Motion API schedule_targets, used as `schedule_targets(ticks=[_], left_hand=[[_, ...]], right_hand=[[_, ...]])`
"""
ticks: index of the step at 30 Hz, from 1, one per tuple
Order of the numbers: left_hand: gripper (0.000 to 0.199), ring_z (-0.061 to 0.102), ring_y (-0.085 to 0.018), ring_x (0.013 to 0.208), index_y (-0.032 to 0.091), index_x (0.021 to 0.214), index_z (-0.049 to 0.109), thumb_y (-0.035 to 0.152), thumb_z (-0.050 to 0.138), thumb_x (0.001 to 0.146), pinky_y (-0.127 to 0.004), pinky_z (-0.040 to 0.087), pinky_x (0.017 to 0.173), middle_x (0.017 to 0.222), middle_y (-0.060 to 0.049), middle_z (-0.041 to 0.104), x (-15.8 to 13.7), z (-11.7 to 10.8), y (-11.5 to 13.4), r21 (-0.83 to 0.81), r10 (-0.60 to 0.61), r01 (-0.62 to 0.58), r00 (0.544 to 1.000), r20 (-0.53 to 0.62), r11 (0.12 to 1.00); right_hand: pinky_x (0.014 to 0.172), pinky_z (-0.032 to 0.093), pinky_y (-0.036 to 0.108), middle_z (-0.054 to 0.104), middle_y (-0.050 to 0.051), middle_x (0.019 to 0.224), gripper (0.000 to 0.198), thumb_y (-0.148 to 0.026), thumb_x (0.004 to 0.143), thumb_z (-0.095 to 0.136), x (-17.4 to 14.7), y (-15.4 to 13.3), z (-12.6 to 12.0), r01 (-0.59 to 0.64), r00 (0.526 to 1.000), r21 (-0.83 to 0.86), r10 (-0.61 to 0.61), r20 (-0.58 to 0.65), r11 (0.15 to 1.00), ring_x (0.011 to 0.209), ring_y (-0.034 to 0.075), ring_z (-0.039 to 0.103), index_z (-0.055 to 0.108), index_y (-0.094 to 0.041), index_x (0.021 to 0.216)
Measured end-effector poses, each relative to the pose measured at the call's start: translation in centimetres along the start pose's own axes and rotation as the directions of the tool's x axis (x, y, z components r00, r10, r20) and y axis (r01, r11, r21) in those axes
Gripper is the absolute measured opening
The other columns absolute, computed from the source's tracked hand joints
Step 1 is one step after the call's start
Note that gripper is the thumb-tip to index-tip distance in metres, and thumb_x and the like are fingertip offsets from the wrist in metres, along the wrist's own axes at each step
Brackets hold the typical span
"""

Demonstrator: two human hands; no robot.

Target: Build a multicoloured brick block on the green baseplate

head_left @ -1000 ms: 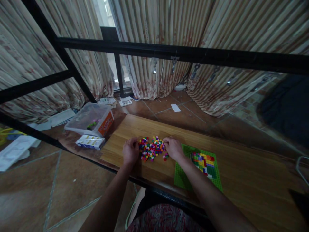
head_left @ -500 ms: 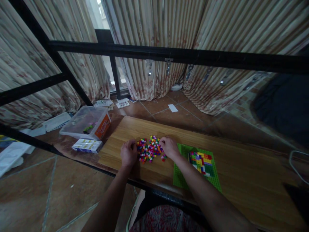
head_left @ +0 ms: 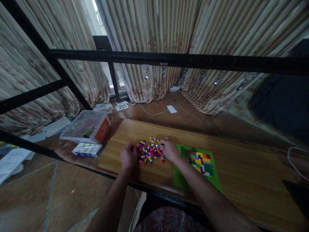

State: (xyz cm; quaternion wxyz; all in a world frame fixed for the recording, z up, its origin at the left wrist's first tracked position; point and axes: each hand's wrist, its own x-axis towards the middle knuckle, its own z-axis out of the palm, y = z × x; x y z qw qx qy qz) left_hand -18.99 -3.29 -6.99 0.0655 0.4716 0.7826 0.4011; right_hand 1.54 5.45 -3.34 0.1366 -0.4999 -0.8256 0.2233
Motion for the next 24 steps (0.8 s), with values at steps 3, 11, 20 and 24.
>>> schedule_targets(ticks=[3, 11, 20, 24], left_hand=[[0.021, 0.064, -0.023, 0.092, 0.019, 0.091, 0.068, 0.027, 0.052, 0.081, -0.038, 0.05, 0.089, 0.093, -0.009, 0.071, 0.1, 0.0, -0.3, -0.068, -0.023, 0.022, 1.0, -0.004, 0.997], [0.038, 0.06, -0.023, 0.104, 0.018, 0.111, 0.063, 0.043, 0.059, 0.082, -0.039, 0.046, 0.097, 0.11, -0.01, 0.066, -3.0, -2.4, 2.4, -0.276, 0.042, -0.101, 0.977, -0.211, 0.956], [0.027, 0.062, -0.016, 0.08, 0.019, 0.096, 0.069, 0.042, 0.06, 0.085, -0.026, 0.048, 0.074, 0.085, -0.003, 0.068, -10.7, -3.6, 10.9, -0.596, 0.192, 0.206, 0.823, 0.534, 0.776], [0.028, 0.057, -0.013, 0.07, 0.017, 0.084, 0.068, 0.044, 0.067, 0.079, -0.023, 0.045, 0.067, 0.071, 0.0, 0.063, -11.8, -3.4, 11.8, -0.612, 0.104, 0.344, 0.81, 0.577, 0.712]], right_hand=[[0.081, 0.041, 0.025, 0.066, 0.005, 0.092, 0.014, -0.011, 0.086, 0.055, -0.8, -0.5, -0.4, 0.012, 0.999, 0.034, -0.01, -0.041, 0.999, 0.09, 0.017, 0.061, 0.065, -0.02, 0.084], [0.073, 0.044, 0.027, 0.068, 0.002, 0.085, 0.014, -0.017, 0.088, 0.053, -8.2, -2.1, -1.7, 0.065, 0.981, 0.467, 0.029, -0.19, 0.882, 0.078, 0.016, 0.062, 0.066, -0.021, 0.09], [0.073, 0.048, 0.026, 0.068, 0.002, 0.087, 0.016, -0.02, 0.085, 0.055, -14.4, -3.5, -3.0, 0.059, 0.978, 0.724, 0.107, -0.182, 0.688, 0.082, 0.015, 0.064, 0.071, -0.023, 0.088], [0.072, 0.049, 0.027, 0.068, 0.001, 0.084, 0.014, -0.024, 0.079, 0.063, -15.6, -2.5, -2.5, -0.012, 0.965, 0.837, 0.227, -0.134, 0.547, 0.079, 0.015, 0.064, 0.07, -0.023, 0.09]])
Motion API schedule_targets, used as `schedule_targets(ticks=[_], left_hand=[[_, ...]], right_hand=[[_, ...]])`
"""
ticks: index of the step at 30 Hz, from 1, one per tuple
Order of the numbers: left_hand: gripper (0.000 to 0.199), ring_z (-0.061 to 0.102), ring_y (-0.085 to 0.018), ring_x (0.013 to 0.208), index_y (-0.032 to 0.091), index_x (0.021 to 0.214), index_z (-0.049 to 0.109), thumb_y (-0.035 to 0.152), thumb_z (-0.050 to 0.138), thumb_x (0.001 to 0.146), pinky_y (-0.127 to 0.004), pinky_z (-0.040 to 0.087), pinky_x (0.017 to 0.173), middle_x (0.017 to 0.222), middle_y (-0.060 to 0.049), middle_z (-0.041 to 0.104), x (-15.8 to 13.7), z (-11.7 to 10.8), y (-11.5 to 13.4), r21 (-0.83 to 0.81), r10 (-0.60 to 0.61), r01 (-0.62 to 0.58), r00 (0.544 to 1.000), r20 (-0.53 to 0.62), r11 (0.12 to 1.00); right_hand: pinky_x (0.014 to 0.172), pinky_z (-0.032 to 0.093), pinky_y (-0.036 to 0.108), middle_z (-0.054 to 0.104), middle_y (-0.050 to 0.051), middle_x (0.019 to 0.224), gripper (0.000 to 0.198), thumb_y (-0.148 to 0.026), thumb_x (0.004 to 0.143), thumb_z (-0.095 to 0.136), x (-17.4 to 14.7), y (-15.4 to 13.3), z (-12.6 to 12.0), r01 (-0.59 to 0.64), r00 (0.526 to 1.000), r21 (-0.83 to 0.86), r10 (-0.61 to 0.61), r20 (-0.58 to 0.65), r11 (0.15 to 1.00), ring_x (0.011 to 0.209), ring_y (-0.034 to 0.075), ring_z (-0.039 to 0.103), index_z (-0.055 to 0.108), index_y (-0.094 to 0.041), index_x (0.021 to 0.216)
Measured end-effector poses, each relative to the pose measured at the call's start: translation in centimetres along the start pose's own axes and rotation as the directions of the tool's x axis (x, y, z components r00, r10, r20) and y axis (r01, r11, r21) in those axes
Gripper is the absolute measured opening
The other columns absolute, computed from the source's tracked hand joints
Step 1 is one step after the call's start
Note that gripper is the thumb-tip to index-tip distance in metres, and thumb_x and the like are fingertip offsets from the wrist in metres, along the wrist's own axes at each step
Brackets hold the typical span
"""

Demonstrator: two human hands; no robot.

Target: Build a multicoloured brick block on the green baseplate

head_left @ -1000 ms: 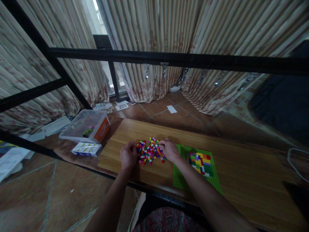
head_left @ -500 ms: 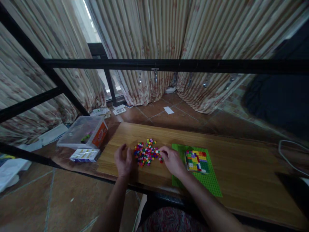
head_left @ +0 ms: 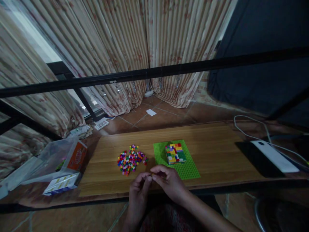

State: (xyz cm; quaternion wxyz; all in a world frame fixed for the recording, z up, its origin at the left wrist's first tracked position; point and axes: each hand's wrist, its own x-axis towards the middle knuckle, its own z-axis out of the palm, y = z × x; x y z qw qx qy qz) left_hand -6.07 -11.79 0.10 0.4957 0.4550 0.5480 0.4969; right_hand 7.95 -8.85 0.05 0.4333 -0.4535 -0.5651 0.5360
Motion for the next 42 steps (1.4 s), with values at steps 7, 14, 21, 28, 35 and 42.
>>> schedule_targets(ticks=[7, 14, 21, 28, 35, 42], left_hand=[[0.029, 0.052, -0.01, 0.061, 0.016, 0.078, 0.063, 0.044, 0.07, 0.076, -0.022, 0.043, 0.061, 0.063, 0.002, 0.059, -0.4, 2.6, 0.8, -0.129, -0.074, 0.078, 0.997, 0.032, 0.989], [0.03, 0.052, -0.009, 0.057, 0.015, 0.077, 0.063, 0.044, 0.07, 0.076, -0.022, 0.044, 0.061, 0.062, 0.002, 0.06, -0.3, 4.3, 1.4, -0.159, -0.081, 0.097, 0.991, 0.107, 0.983], [0.032, 0.054, -0.009, 0.059, 0.015, 0.085, 0.064, 0.045, 0.07, 0.074, -0.022, 0.045, 0.062, 0.068, 0.0, 0.064, 0.3, 4.1, -0.7, -0.164, -0.162, 0.164, 0.986, 0.028, 0.973], [0.036, 0.054, -0.01, 0.061, 0.015, 0.089, 0.064, 0.047, 0.071, 0.072, -0.023, 0.045, 0.061, 0.072, -0.001, 0.065, 0.5, 2.1, -2.6, -0.138, -0.21, 0.201, 0.976, -0.055, 0.97], [0.038, 0.052, -0.009, 0.058, 0.016, 0.087, 0.059, 0.047, 0.073, 0.071, -0.021, 0.042, 0.055, 0.067, 0.001, 0.06, 0.8, 1.6, -3.2, -0.244, -0.272, 0.255, 0.962, -0.037, 0.936], [0.04, 0.054, -0.01, 0.06, 0.017, 0.089, 0.059, 0.049, 0.072, 0.07, -0.022, 0.046, 0.055, 0.073, 0.0, 0.063, 0.9, 1.4, -3.5, -0.214, -0.312, 0.294, 0.948, -0.058, 0.932]], right_hand=[[0.057, 0.046, 0.025, 0.064, -0.001, 0.064, 0.02, -0.039, 0.074, 0.069, -1.2, 0.2, -1.5, -0.139, 0.988, 0.275, 0.151, -0.025, 0.951, 0.059, 0.013, 0.058, 0.066, -0.019, 0.075], [0.055, 0.043, 0.025, 0.062, -0.002, 0.061, 0.029, -0.048, 0.075, 0.07, -1.9, -0.9, -3.6, -0.111, 0.994, 0.294, 0.112, 0.014, 0.949, 0.055, 0.011, 0.053, 0.065, -0.02, 0.072], [0.06, 0.046, 0.029, 0.064, -0.001, 0.064, 0.026, -0.046, 0.074, 0.071, -0.7, 0.6, -6.5, -0.046, 0.976, 0.153, 0.077, -0.204, 0.987, 0.058, 0.014, 0.056, 0.071, -0.021, 0.081], [0.081, 0.047, 0.035, 0.068, 0.005, 0.091, 0.023, -0.036, 0.09, 0.055, 3.7, 0.1, -11.3, 0.188, 0.931, -0.535, -0.324, -0.171, 0.824, 0.087, 0.021, 0.062, 0.073, -0.023, 0.088], [0.086, 0.044, 0.04, 0.064, 0.008, 0.093, 0.021, -0.027, 0.089, 0.055, 6.9, 0.7, -12.1, 0.198, 0.939, -0.797, -0.344, -0.014, 0.571, 0.094, 0.025, 0.055, 0.075, -0.024, 0.083], [0.087, 0.044, 0.039, 0.063, 0.008, 0.097, 0.014, -0.023, 0.084, 0.06, 7.6, 1.5, -12.1, 0.165, 0.948, -0.781, -0.314, -0.042, 0.602, 0.095, 0.024, 0.056, 0.072, -0.023, 0.076]])
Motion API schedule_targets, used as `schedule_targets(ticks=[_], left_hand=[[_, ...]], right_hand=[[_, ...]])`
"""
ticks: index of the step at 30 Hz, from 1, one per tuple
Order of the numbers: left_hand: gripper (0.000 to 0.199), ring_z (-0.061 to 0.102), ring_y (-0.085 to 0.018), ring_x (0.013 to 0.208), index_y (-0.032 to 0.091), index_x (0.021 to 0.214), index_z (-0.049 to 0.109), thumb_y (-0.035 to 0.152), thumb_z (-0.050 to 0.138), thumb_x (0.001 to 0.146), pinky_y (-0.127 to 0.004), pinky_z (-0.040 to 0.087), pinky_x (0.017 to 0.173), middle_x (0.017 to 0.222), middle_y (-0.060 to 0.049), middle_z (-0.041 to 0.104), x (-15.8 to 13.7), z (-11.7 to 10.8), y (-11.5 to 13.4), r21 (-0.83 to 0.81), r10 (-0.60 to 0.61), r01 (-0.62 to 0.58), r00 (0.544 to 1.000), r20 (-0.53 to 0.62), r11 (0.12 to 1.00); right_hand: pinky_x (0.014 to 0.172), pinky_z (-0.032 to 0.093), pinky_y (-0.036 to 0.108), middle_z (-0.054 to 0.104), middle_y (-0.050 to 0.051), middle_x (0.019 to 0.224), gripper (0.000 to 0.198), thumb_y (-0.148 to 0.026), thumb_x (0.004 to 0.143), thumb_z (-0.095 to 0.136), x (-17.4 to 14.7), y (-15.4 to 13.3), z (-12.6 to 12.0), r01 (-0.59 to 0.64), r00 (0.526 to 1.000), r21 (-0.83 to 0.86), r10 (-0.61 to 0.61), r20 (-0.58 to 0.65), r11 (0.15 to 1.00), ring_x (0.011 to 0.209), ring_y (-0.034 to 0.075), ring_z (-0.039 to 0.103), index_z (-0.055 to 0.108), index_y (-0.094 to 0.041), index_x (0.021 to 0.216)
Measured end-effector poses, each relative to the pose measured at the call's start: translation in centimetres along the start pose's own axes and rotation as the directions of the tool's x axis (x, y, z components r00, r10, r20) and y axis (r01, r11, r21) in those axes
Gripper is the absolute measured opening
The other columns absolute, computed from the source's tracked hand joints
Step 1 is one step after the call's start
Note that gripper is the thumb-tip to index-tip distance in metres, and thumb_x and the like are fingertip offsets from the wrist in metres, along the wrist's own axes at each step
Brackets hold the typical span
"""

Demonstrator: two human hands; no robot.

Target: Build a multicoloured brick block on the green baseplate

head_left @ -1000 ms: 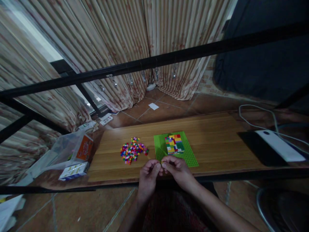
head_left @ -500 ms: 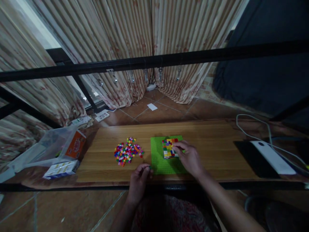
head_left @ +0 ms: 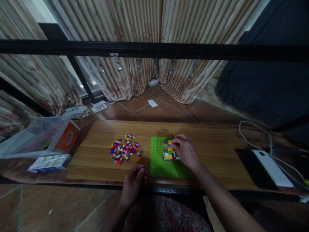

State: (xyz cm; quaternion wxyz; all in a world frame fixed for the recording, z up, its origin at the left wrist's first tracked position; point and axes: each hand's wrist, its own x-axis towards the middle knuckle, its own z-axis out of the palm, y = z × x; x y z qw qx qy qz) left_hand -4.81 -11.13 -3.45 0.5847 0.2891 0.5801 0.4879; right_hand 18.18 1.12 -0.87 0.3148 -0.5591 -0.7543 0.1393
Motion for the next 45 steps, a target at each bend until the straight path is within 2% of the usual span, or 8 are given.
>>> schedule_targets(ticks=[5, 12, 18, 23, 26, 32, 41, 45], left_hand=[[0.04, 0.054, -0.01, 0.061, 0.017, 0.088, 0.059, 0.048, 0.074, 0.069, -0.021, 0.045, 0.056, 0.072, 0.0, 0.063, 0.1, -0.2, -0.4, -0.015, -0.016, 0.016, 1.0, 0.008, 1.0], [0.039, 0.051, -0.008, 0.058, 0.017, 0.088, 0.059, 0.048, 0.075, 0.069, -0.019, 0.041, 0.053, 0.068, 0.002, 0.06, -0.1, -0.2, -0.8, -0.062, -0.05, 0.051, 0.999, 0.011, 0.997], [0.04, 0.053, -0.01, 0.061, 0.017, 0.089, 0.061, 0.048, 0.075, 0.069, -0.02, 0.043, 0.054, 0.071, 0.0, 0.062, -0.3, -0.1, -0.3, -0.058, -0.074, 0.073, 0.997, -0.009, 0.996], [0.041, 0.053, -0.01, 0.061, 0.016, 0.089, 0.06, 0.049, 0.075, 0.069, -0.02, 0.044, 0.054, 0.072, -0.001, 0.062, -0.1, -0.2, -0.4, -0.055, -0.064, 0.065, 0.998, 0.008, 0.996], [0.041, 0.052, -0.009, 0.059, 0.016, 0.09, 0.059, 0.048, 0.075, 0.069, -0.02, 0.043, 0.053, 0.072, -0.001, 0.062, -0.1, -0.3, -0.6, -0.064, -0.059, 0.06, 0.998, 0.017, 0.996], [0.04, 0.053, -0.009, 0.059, 0.017, 0.091, 0.06, 0.048, 0.074, 0.069, -0.02, 0.044, 0.053, 0.072, 0.0, 0.062, -0.2, -0.1, -0.4, -0.061, -0.066, 0.066, 0.998, -0.004, 0.996], [0.039, 0.053, -0.008, 0.058, 0.016, 0.084, 0.061, 0.049, 0.074, 0.068, -0.02, 0.042, 0.054, 0.069, 0.001, 0.063, -0.3, 0.4, 0.7, -0.054, -0.031, 0.03, 0.999, -0.015, 0.998], [0.039, 0.052, -0.008, 0.058, 0.015, 0.086, 0.065, 0.048, 0.075, 0.068, -0.021, 0.042, 0.057, 0.068, 0.001, 0.063, -0.5, 0.9, 1.3, -0.113, -0.007, 0.006, 1.0, -0.01, 0.994]], right_hand=[[0.082, 0.045, 0.035, 0.063, 0.005, 0.089, 0.009, -0.025, 0.078, 0.062, 0.4, 0.3, 0.6, -0.126, 0.992, 0.134, 0.129, -0.012, 0.983, 0.085, 0.019, 0.058, 0.068, -0.022, 0.071], [0.079, 0.047, 0.034, 0.065, 0.004, 0.087, 0.014, -0.034, 0.075, 0.064, 0.1, 0.6, 1.0, -0.22, 0.974, 0.237, 0.228, -0.008, 0.946, 0.081, 0.019, 0.059, 0.067, -0.022, 0.079], [0.089, 0.047, 0.039, 0.067, 0.006, 0.099, 0.024, -0.04, 0.076, 0.067, -0.5, 1.0, 1.0, -0.204, 0.975, 0.293, 0.221, -0.025, 0.934, 0.094, 0.022, 0.061, 0.069, -0.022, 0.091], [0.094, 0.045, 0.041, 0.069, 0.008, 0.107, 0.028, -0.045, 0.08, 0.062, -0.1, 1.1, 1.3, -0.235, 0.964, 0.352, 0.264, -0.036, 0.906, 0.102, 0.023, 0.061, 0.071, -0.022, 0.094], [0.091, 0.046, 0.039, 0.07, 0.007, 0.105, 0.028, -0.044, 0.081, 0.06, 0.3, 1.0, 1.8, -0.267, 0.956, 0.371, 0.292, -0.013, 0.89, 0.097, 0.022, 0.062, 0.072, -0.021, 0.091], [0.072, 0.049, 0.033, 0.072, 0.005, 0.084, 0.031, -0.046, 0.081, 0.058, 0.2, 0.8, 2.4, -0.332, 0.937, 0.453, 0.345, 0.057, 0.827, 0.075, 0.019, 0.064, 0.072, -0.019, 0.082], [0.068, 0.049, 0.032, 0.073, 0.005, 0.076, 0.031, -0.047, 0.075, 0.061, 0.3, 0.4, 2.6, -0.333, 0.932, 0.493, 0.36, 0.044, 0.803, 0.07, 0.019, 0.064, 0.073, -0.019, 0.075], [0.071, 0.05, 0.035, 0.074, 0.006, 0.079, 0.031, -0.048, 0.074, 0.063, 0.3, 1.2, 2.4, -0.336, 0.935, 0.506, 0.348, 0.074, 0.794, 0.073, 0.021, 0.065, 0.074, -0.019, 0.077]])
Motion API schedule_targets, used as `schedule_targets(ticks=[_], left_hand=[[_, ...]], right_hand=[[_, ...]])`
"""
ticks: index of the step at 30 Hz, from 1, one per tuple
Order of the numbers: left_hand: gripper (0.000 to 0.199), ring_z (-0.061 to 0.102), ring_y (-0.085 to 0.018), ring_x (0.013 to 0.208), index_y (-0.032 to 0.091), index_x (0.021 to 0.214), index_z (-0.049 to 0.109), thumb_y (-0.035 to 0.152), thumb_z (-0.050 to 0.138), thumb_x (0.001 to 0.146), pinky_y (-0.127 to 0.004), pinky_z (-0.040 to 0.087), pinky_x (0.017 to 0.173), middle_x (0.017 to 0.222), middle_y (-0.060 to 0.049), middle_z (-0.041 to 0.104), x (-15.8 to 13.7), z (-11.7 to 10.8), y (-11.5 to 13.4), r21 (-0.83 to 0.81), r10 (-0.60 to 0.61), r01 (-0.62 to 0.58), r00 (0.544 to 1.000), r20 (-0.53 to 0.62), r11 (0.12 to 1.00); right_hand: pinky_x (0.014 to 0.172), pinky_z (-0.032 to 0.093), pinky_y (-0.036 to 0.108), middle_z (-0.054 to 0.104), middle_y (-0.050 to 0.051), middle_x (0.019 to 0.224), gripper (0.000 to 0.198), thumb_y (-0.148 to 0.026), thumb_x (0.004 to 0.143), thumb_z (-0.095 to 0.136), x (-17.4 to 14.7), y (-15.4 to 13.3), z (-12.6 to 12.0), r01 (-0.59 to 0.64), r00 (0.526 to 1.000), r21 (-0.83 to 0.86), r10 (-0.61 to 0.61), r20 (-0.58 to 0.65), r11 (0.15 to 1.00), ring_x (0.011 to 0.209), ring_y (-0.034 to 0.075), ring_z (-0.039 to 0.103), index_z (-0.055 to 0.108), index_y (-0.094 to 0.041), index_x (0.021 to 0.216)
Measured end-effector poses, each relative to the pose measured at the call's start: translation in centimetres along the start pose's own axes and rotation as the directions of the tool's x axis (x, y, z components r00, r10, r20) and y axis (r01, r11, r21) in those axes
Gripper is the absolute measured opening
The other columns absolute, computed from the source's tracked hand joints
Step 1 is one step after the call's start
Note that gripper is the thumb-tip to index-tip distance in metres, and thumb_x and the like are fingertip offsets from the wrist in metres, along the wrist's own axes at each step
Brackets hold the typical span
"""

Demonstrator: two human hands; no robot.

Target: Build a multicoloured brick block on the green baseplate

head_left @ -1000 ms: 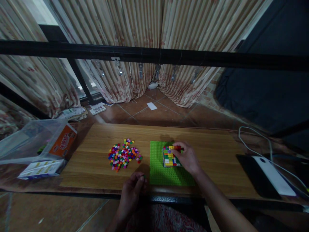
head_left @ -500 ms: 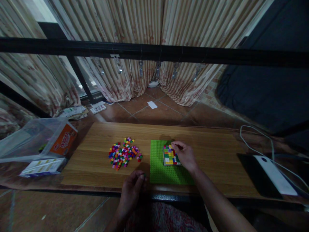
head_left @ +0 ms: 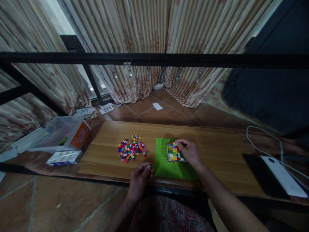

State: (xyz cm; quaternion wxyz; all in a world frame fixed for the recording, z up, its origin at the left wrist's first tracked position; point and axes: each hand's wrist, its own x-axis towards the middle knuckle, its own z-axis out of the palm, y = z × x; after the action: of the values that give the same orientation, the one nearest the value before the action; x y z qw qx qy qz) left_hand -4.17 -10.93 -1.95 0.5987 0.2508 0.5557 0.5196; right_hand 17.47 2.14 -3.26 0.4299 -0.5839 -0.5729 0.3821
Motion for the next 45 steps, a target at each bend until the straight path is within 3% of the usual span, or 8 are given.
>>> schedule_targets(ticks=[7, 12, 22, 30, 33, 37, 41, 45], left_hand=[[0.04, 0.053, -0.007, 0.062, 0.013, 0.091, 0.071, 0.038, 0.082, 0.062, -0.021, 0.043, 0.06, 0.074, -0.003, 0.067, -1.4, 1.0, 1.7, -0.218, 0.02, -0.022, 1.0, -0.009, 0.976], [0.036, 0.055, -0.008, 0.062, 0.014, 0.092, 0.07, 0.038, 0.079, 0.067, -0.022, 0.045, 0.061, 0.074, -0.002, 0.067, -2.8, 1.6, 3.1, -0.188, 0.114, -0.103, 0.992, 0.05, 0.977], [0.031, 0.051, -0.007, 0.054, 0.015, 0.082, 0.063, 0.043, 0.074, 0.074, -0.02, 0.042, 0.056, 0.061, 0.003, 0.058, -3.9, 1.1, 2.9, -0.079, 0.237, -0.227, 0.959, 0.156, 0.971], [0.026, 0.051, -0.008, 0.058, 0.016, 0.081, 0.062, 0.041, 0.067, 0.078, -0.022, 0.043, 0.058, 0.067, 0.002, 0.061, -2.1, -1.6, 0.7, 0.055, 0.244, -0.251, 0.963, 0.113, 0.966], [0.018, 0.056, -0.011, 0.066, 0.016, 0.077, 0.063, 0.034, 0.062, 0.081, -0.022, 0.044, 0.064, 0.071, 0.001, 0.063, -0.4, -3.2, 0.6, 0.396, 0.371, -0.352, 0.928, 0.029, 0.848], [0.016, 0.06, -0.011, 0.072, 0.018, 0.079, 0.065, 0.024, 0.052, 0.087, -0.022, 0.044, 0.069, 0.078, -0.001, 0.067, 2.3, -4.8, 0.7, 0.782, 0.549, -0.363, 0.835, 0.031, 0.507], [0.017, 0.062, -0.013, 0.072, 0.019, 0.086, 0.064, 0.022, 0.048, 0.091, -0.023, 0.044, 0.066, 0.081, -0.004, 0.067, 4.3, -5.4, 0.1, 0.908, 0.614, -0.324, 0.783, 0.1, 0.265], [0.016, 0.062, -0.014, 0.074, 0.018, 0.095, 0.063, 0.024, 0.048, 0.093, -0.024, 0.046, 0.066, 0.083, -0.006, 0.066, 5.0, -5.6, -0.9, 0.887, 0.682, -0.43, 0.701, 0.208, 0.171]], right_hand=[[0.088, 0.048, 0.039, 0.072, 0.008, 0.101, 0.033, -0.048, 0.085, 0.058, -2.4, -2.9, -0.9, 0.227, 0.961, -0.058, -0.233, -0.146, 0.972, 0.097, 0.024, 0.064, 0.074, -0.021, 0.095], [0.08, 0.05, 0.034, 0.071, 0.004, 0.093, 0.021, -0.04, 0.088, 0.06, -8.5, -8.1, 1.4, 0.301, 0.915, 0.085, -0.313, 0.256, 0.95, 0.086, 0.019, 0.064, 0.073, -0.025, 0.094], [0.07, 0.047, 0.026, 0.068, 0.0, 0.077, 0.01, -0.033, 0.081, 0.07, -12.2, -9.2, 3.4, 0.117, 0.945, 0.285, -0.195, 0.263, 0.951, 0.073, 0.014, 0.061, 0.073, -0.024, 0.081], [0.07, 0.05, 0.03, 0.072, 0.003, 0.076, 0.022, -0.042, 0.078, 0.069, -12.3, -5.9, 6.8, -0.132, 0.935, 0.329, 0.007, 0.355, 0.935, 0.072, 0.018, 0.066, 0.073, -0.021, 0.077], [0.072, 0.05, 0.031, 0.072, 0.004, 0.081, 0.013, -0.031, 0.08, 0.064, -10.5, -4.3, 8.8, 0.043, 0.959, 0.082, -0.065, 0.277, 0.996, 0.074, 0.019, 0.065, 0.073, -0.021, 0.08], [0.076, 0.049, 0.03, 0.071, 0.005, 0.086, 0.015, -0.014, 0.08, 0.059, -7.6, -3.5, 11.6, 0.277, 0.937, -0.275, -0.195, 0.291, 0.92, 0.079, 0.019, 0.065, 0.071, -0.021, 0.082], [0.08, 0.049, 0.029, 0.07, 0.005, 0.093, 0.02, -0.009, 0.078, 0.059, -5.8, -3.4, 13.3, 0.366, 0.907, -0.396, -0.228, 0.355, 0.842, 0.085, 0.018, 0.066, 0.07, -0.022, 0.088], [0.082, 0.049, 0.027, 0.072, 0.004, 0.093, 0.019, -0.011, 0.082, 0.057, -3.5, -4.1, 13.9, 0.37, 0.902, -0.382, -0.228, 0.367, 0.847, 0.087, 0.017, 0.067, 0.07, -0.022, 0.091]])
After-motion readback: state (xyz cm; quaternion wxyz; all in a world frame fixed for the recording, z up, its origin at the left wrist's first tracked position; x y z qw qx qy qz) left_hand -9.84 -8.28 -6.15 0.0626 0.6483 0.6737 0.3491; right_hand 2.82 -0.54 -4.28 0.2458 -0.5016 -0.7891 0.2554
